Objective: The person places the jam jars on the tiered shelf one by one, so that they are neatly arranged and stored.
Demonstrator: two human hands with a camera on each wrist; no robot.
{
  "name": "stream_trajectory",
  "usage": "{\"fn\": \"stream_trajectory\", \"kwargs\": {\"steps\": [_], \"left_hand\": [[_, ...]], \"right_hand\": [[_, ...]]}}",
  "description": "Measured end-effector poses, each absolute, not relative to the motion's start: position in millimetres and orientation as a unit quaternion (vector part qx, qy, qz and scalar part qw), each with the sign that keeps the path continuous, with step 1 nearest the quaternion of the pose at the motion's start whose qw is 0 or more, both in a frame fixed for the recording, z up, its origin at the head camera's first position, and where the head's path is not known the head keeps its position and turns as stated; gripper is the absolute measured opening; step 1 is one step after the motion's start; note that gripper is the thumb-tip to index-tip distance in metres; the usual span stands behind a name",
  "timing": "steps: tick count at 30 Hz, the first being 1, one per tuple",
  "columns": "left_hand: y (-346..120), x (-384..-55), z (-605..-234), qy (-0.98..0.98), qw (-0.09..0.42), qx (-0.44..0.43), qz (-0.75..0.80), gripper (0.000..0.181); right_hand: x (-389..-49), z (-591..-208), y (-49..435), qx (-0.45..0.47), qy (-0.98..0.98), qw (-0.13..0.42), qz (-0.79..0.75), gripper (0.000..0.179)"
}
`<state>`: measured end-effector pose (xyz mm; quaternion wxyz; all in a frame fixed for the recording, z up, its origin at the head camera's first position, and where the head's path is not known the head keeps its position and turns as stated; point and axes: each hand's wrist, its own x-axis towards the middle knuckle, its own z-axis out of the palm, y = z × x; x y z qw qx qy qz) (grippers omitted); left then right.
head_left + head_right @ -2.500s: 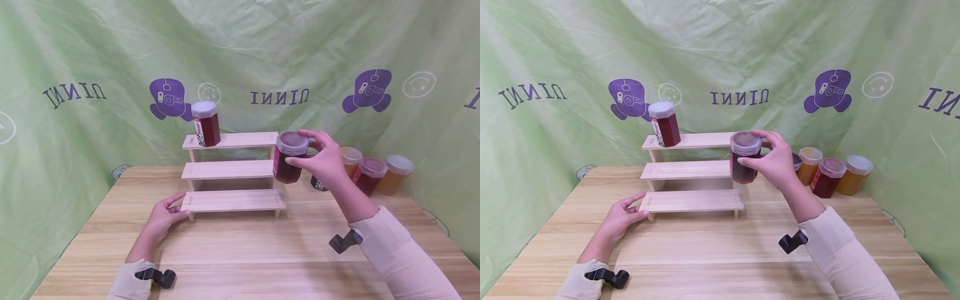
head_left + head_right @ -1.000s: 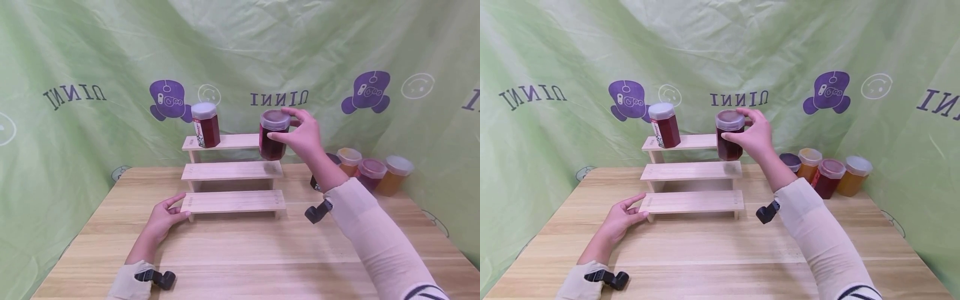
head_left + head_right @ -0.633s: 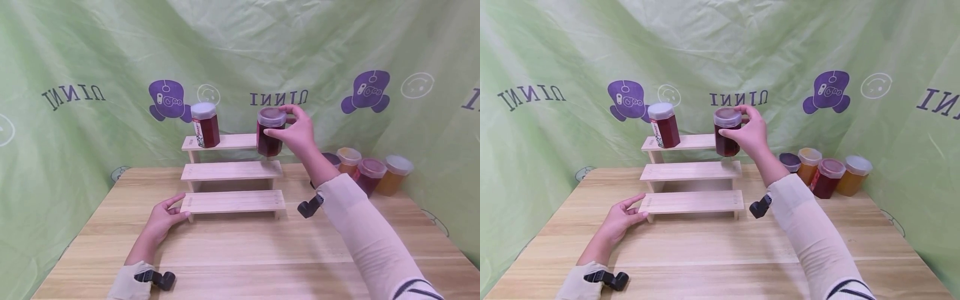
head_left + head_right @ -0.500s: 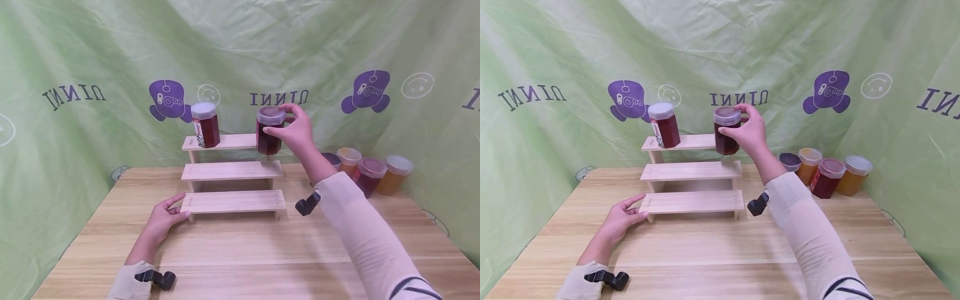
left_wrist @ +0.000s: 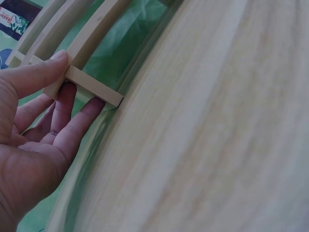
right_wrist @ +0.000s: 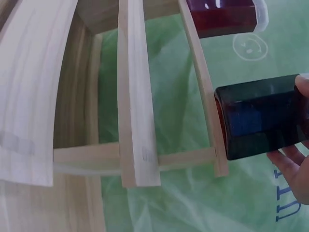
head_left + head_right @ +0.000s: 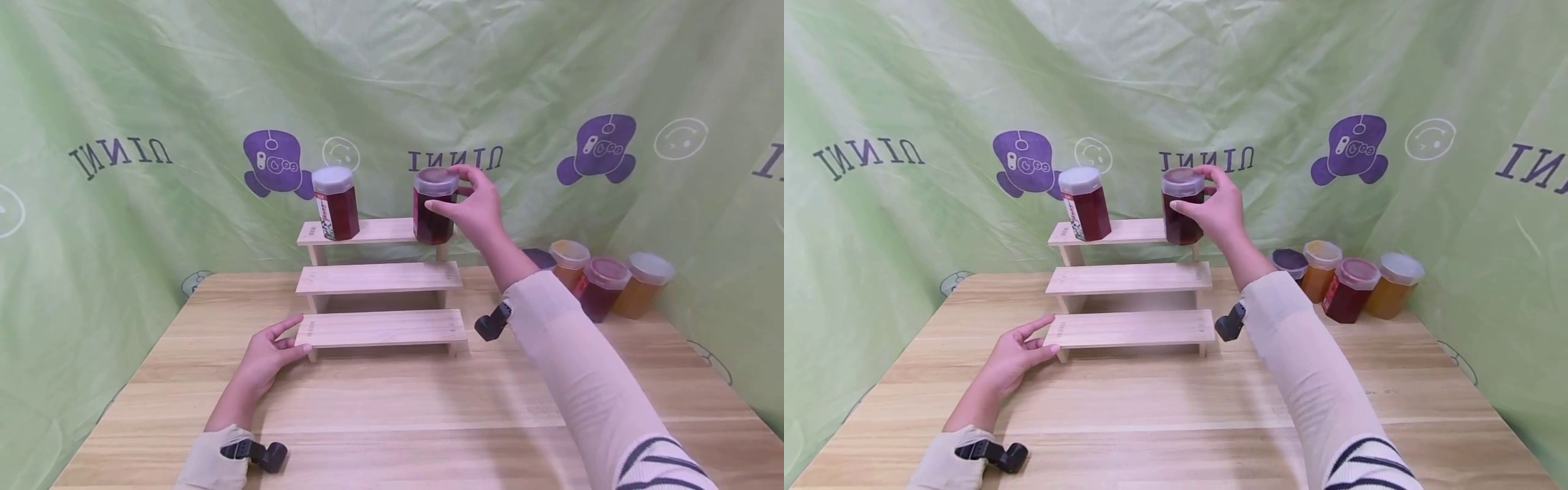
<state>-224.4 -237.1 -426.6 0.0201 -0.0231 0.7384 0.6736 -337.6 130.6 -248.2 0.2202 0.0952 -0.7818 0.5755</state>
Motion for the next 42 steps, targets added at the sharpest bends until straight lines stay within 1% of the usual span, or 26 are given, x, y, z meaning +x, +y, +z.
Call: {"fn": "stream_trajectory", "kwargs": {"steps": [17,35,39,42], "left_hand": [[-236,-224,-428,0.746,0.015,-0.027,0.665,0.072],[-236,-224,-426,0.746,0.017,-0.030,0.665,0.072],[-236,-224,-426,0.746,0.019,-0.030,0.665,0.072],[-236,-224,-426,0.746,0.019,-0.029,0.665,0.072]], "right_hand": [[-355,-247,129,0.107,-0.795,0.193,0.565,0.068],[-356,-250,124,0.099,-0.800,0.222,0.548,0.072],[-354,-252,126,0.098,-0.788,0.223,0.565,0.075],[-350,-254,129,0.098,-0.773,0.229,0.583,0.074]]}}
